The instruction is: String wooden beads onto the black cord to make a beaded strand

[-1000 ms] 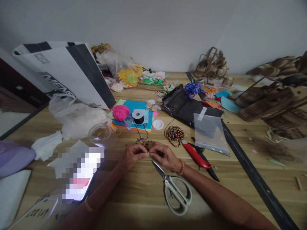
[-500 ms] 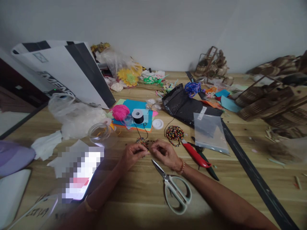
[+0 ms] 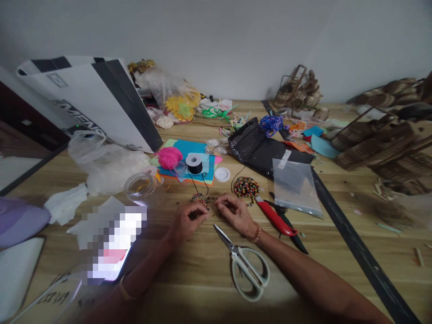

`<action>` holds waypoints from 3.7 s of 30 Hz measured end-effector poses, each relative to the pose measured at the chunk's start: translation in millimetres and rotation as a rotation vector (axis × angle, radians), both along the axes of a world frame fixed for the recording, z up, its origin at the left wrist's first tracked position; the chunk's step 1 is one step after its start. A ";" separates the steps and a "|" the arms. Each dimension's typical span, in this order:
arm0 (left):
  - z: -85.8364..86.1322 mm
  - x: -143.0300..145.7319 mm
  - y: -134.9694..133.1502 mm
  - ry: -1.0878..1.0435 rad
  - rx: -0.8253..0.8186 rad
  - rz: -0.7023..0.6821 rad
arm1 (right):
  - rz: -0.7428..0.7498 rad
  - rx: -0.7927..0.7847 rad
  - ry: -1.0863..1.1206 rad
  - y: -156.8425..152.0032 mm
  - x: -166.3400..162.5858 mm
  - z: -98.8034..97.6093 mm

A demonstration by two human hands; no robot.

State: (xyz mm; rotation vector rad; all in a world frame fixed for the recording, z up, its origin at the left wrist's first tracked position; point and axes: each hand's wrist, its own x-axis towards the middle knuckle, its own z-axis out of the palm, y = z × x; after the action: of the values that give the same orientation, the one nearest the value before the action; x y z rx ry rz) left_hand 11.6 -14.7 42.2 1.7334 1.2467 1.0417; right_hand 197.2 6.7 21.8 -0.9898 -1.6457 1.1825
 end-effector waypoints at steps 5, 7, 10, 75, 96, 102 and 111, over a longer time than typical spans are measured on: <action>-2.7 -2.4 0.7 -0.074 -0.053 0.016 | 0.036 -0.022 0.041 -1.0 -0.1 4.8; -1.4 -3.1 2.4 -0.105 0.015 -0.011 | 0.101 -0.019 0.083 -1.8 -0.8 7.9; 1.3 -3.5 3.9 -0.107 0.071 -0.027 | 0.209 -0.044 0.175 -2.9 -2.4 9.0; 2.8 -15.5 8.4 0.634 0.037 -0.018 | 0.062 -0.167 0.198 3.7 -1.0 4.3; 3.3 -3.3 4.0 -0.449 -0.594 0.100 | 0.074 0.521 -0.104 -10.3 -3.8 7.2; -1.7 -4.0 4.8 -0.468 -0.609 0.067 | 0.098 0.532 -0.116 -10.5 -4.0 8.4; -0.9 -3.1 4.3 -0.445 -0.589 0.067 | 0.095 0.537 -0.119 -10.3 -3.9 9.2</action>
State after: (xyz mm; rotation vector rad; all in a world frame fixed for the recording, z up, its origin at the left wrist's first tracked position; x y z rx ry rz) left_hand 8.5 -10.4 41.2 0.9569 1.1695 0.9105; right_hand 193.3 -3.5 30.9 -0.6521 -1.9803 0.6844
